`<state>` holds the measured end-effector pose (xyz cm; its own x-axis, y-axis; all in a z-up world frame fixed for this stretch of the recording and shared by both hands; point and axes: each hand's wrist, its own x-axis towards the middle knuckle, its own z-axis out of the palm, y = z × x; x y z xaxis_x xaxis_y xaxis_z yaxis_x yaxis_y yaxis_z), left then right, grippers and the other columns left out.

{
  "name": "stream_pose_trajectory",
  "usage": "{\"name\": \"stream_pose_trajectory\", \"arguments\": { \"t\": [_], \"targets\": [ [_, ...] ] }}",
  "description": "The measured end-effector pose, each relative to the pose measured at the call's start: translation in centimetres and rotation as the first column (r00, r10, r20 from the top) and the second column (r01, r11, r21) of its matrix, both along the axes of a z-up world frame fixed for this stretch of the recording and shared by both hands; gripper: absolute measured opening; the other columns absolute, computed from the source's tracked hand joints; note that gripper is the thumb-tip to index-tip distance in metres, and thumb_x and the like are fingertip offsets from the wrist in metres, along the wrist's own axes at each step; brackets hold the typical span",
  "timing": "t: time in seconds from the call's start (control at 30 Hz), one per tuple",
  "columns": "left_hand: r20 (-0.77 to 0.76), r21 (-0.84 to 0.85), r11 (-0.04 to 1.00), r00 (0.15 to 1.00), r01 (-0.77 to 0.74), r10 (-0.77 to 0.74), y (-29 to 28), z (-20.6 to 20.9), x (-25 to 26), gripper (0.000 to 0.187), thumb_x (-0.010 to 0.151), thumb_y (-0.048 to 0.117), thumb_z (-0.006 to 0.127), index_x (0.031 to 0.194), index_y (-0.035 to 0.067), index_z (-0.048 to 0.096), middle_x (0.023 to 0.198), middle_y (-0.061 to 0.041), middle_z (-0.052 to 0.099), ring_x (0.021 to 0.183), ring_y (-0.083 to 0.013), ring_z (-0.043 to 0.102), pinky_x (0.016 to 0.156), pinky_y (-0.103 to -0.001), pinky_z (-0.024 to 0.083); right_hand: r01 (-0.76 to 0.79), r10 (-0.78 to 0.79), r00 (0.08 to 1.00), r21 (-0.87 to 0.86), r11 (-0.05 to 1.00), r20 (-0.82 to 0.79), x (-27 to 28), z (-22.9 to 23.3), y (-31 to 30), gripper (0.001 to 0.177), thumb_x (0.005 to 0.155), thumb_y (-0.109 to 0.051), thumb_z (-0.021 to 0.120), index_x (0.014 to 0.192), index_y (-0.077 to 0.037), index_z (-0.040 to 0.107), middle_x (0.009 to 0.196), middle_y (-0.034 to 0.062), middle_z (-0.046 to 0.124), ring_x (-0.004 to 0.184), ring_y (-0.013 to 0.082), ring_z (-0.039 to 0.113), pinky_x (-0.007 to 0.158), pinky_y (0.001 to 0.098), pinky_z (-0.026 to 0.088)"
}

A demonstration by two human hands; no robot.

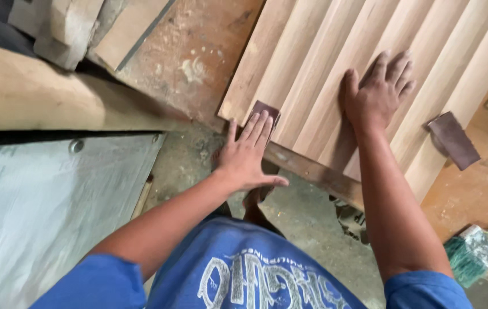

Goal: The person sands a corrugated wooden panel on a workbench using a sanding block. They smooth the ridges and edges of the wood, then use a brush to sweep away sawdust before continuing to sand the surface.

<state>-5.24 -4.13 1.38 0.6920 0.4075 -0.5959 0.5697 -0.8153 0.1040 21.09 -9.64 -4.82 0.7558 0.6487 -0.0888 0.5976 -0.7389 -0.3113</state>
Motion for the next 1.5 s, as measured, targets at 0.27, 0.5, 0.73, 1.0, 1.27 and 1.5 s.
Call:
{"name": "stream_pose_trajectory", "arguments": {
  "t": [0.27,0.5,0.73,1.0,1.27,1.5],
  "targets": [
    [0.062,0.163,0.986,0.997,0.043,-0.053,1.5,-1.8,1.0,0.146,0.069,0.108,0.032,0.16,0.004,-0.017,0.169,-0.011,-0.02,0.156,-0.0257,-0.017,0.124,-0.057,-0.01,-0.026,0.026,1.0,0.057,0.998,0.001,0.0,0.2,0.3,0.082,0.103,-0.052,0.052,0.164,-0.001,0.033,0.166,0.0293,0.011,0.154,0.0419,0.006,0.121,0.0592,0.0],
    [0.055,0.093,0.996,0.998,-0.009,0.004,3.6,-1.5,5.7,0.144,0.064,0.107,0.024,0.16,0.006,-0.014,0.17,-0.01,-0.018,0.156,-0.0253,-0.015,0.124,-0.057,-0.01,-0.009,0.008,1.0,-0.03,0.999,-0.022,-0.8,1.7,0.0,0.084,0.102,-0.056,0.045,0.166,-0.004,0.029,0.167,0.0254,0.008,0.155,0.0409,0.005,0.123,0.0571,0.001],
    [0.012,0.037,0.998,0.999,0.043,-0.043,-2.0,-0.9,-3.0,0.148,0.061,0.108,0.028,0.159,0.005,-0.012,0.17,-0.008,-0.016,0.155,-0.0232,-0.016,0.122,-0.062,-0.008,-0.021,0.022,0.999,0.044,0.999,-0.029,-0.3,0.4,-0.5,0.08,0.106,-0.051,0.054,0.166,-0.001,0.034,0.166,0.0271,0.008,0.153,0.0422,0.003,0.122,0.059,0.0],
    [0.149,0.108,0.994,0.989,-0.005,-0.011,2.9,-2.2,3.9,0.15,0.063,0.11,0.034,0.161,0.004,-0.009,0.171,-0.011,-0.01,0.158,-0.0259,-0.009,0.124,-0.055,-0.011,-0.02,0.02,1.0,0.03,0.999,-0.007,-0.4,0.3,-0.8,0.081,0.104,-0.054,0.052,0.166,-0.004,0.033,0.166,0.0272,0.01,0.153,0.041,0.004,0.122,0.0575,0.002],
    [0.088,-0.034,0.998,0.994,-0.061,0.063,3.3,-0.4,4.4,0.146,0.063,0.105,0.035,0.161,0.007,-0.012,0.17,-0.008,-0.017,0.156,-0.0236,-0.015,0.123,-0.057,-0.011,-0.003,0.003,1.0,0.004,1.0,0.013,-0.2,0.2,-0.2,0.08,0.106,-0.055,0.05,0.166,-0.005,0.032,0.167,0.0258,0.01,0.154,0.038,0.004,0.123,0.0568,0.002],
    [0.132,0.02,1.0,0.991,0.0,-0.002,-0.1,-1.8,-1.8,0.153,0.057,0.109,0.04,0.161,0.007,-0.007,0.171,-0.008,-0.009,0.156,-0.0226,-0.01,0.121,-0.06,-0.011,-0.006,0.006,1.0,0.019,1.0,-0.016,-0.6,0.6,-0.1,0.081,0.104,-0.053,0.052,0.166,-0.005,0.032,0.166,0.0268,0.01,0.153,0.0401,0.004,0.123,0.0562,0.001]
  ]
}}
